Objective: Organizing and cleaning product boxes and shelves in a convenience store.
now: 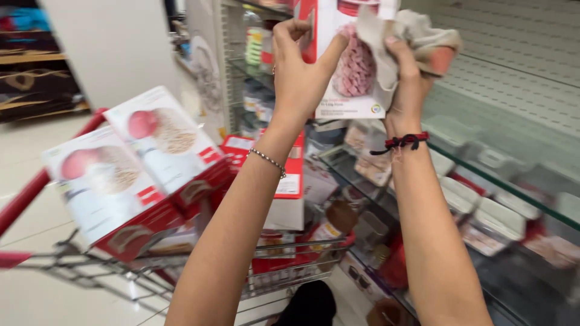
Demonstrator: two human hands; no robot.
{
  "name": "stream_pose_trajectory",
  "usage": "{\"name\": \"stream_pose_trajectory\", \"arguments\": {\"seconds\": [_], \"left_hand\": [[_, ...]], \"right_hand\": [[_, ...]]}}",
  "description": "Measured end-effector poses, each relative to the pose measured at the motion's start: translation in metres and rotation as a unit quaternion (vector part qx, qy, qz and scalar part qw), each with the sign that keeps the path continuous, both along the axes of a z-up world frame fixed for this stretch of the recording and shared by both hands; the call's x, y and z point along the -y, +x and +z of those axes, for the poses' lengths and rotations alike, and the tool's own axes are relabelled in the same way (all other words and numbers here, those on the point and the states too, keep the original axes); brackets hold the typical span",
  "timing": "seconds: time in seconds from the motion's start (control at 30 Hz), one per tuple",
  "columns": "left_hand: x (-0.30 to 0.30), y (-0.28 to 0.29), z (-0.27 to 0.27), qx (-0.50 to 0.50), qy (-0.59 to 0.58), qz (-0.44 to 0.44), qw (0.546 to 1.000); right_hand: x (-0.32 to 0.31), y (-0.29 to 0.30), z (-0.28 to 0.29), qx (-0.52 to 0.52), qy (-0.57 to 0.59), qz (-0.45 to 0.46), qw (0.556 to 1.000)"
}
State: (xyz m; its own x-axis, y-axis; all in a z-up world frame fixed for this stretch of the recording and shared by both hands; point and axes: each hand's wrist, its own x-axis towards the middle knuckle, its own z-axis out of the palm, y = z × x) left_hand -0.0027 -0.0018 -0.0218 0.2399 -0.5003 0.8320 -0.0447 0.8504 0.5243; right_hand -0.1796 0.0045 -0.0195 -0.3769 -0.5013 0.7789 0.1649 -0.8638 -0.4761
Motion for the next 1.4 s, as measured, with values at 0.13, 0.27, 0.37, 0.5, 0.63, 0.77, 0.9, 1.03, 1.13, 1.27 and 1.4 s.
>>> {"name": "stream_pose_trajectory", "arguments": {"seconds": [0.13, 0.27, 0.37, 0.5, 0.63, 0.77, 0.9, 1.03, 1.13, 1.27, 1.4], "left_hand": [[-0.008, -0.076, 0.002, -0.07, -0.003, -0.187, 0.98], [-0.026, -0.159, -0.018, -0.034, 0.014, -0.221, 0.975], [-0.014, -0.226, -0.047, 0.013, 0.003, -0.204, 0.979], [-0.01, -0.278, -0.054, 0.081, -0.008, -0.25, 0.965], [0.02, -0.3, -0.057, 0.142, -0.003, -0.372, 0.917], [0.055, -0.331, -0.077, 0.164, 0.016, -0.527, 0.834], [0.11, -0.391, -0.123, 0.163, -0.052, -0.495, 0.852], [0.103, -0.387, -0.11, 0.159, -0.076, -0.516, 0.838], [0.076, -0.359, -0.086, 0.16, -0.017, -0.506, 0.847], [0.07, -0.351, -0.082, 0.155, 0.024, -0.496, 0.854], [0.07, -0.352, -0.084, 0.141, 0.004, -0.512, 0.847]], "right_hand": [[-0.023, -0.091, -0.014, 0.036, -0.061, -0.031, 0.997], [-0.048, -0.185, -0.041, 0.045, -0.122, -0.101, 0.986], [-0.076, -0.225, -0.054, 0.026, -0.13, -0.164, 0.977], [-0.097, -0.273, -0.069, -0.028, -0.084, -0.334, 0.938], [-0.113, -0.282, -0.065, 0.01, -0.072, -0.396, 0.915], [-0.139, -0.233, -0.029, -0.29, -0.092, -0.642, 0.704], [-0.128, -0.213, -0.028, -0.637, -0.089, -0.582, 0.497], [-0.117, -0.211, -0.018, -0.608, -0.069, -0.6, 0.516], [-0.11, -0.231, 0.017, -0.574, -0.06, -0.706, 0.411], [-0.112, -0.232, 0.068, -0.474, -0.014, -0.739, 0.479], [-0.11, -0.245, 0.093, -0.404, 0.177, -0.726, 0.528]]}}
